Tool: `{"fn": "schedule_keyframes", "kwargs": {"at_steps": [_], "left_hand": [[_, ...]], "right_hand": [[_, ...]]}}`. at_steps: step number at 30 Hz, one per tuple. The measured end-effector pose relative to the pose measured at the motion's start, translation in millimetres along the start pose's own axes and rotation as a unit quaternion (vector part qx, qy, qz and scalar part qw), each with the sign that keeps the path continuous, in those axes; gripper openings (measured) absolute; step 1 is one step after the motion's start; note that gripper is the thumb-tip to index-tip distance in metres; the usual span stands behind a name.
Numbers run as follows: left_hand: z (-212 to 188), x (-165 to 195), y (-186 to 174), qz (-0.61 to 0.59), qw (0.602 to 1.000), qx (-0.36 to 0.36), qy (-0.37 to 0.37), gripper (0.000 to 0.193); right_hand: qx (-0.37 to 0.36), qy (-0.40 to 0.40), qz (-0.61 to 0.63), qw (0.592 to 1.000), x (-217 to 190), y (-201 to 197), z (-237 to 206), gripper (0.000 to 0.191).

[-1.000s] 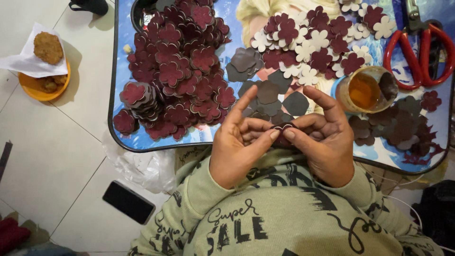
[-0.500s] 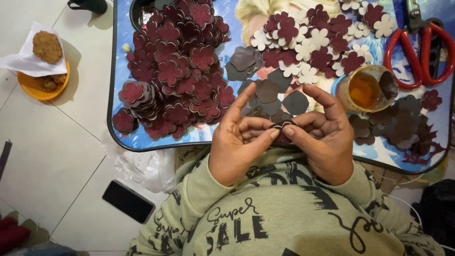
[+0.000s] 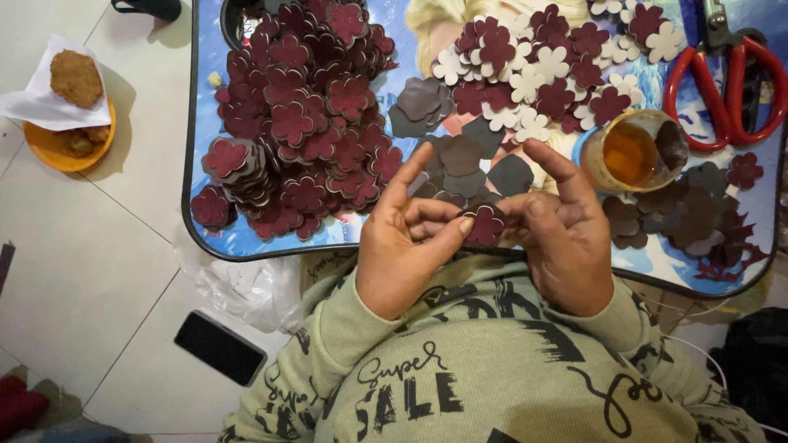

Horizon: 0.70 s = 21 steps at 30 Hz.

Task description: The person assembles flower-shaped decorative pieces by pressing a smaller dark red cutout onto a larger white one. They repeatedly pick up pairs from piles on the table, align them, and press them together before placing the finished units aside.

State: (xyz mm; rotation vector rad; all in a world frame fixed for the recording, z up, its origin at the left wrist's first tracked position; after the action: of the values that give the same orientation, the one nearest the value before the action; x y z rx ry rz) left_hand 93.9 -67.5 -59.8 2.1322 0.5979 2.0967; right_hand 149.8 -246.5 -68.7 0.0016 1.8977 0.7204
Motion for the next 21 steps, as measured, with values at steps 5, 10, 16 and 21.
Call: {"fn": "schedule_keyframes", "kwargs": {"at_steps": [5, 10, 16, 21], "left_hand": [[-3, 2, 0, 0.007, 1.000, -0.014, 0.003, 0.089], [-5, 4, -2, -0.019, 0.999, -0.043, 0.024, 0.089], [-8, 9, -5, -0.058, 0.996, -0.054, 0.041, 0.090], [-11, 10, -14, -0.032, 0.998, -0.047, 0.008, 0.090]], "right_hand": [[0.009, 0.013, -0.103, 0.995, -4, 3, -5, 0.080], [0.023, 0.022, -0.132, 0.991, -6, 7, -4, 0.078], [0.017, -0.015, -0.161, 0.987, -6, 13, -4, 0.078], [-0.011, -0.010, -0.185, 0.983, -7, 18, -4, 0.079]]}}
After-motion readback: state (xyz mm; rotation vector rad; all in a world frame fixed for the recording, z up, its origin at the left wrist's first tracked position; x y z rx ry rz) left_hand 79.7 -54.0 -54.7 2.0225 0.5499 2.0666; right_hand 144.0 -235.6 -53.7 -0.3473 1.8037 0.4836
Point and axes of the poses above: each hand's wrist, its own z-axis towards the middle knuckle, its own y-axis out of the palm, x = y × z, the point moved 4 cm from there along z, towards the middle knuckle, and after that the axes turned 11 degrees about y, right-handed, at the moved point
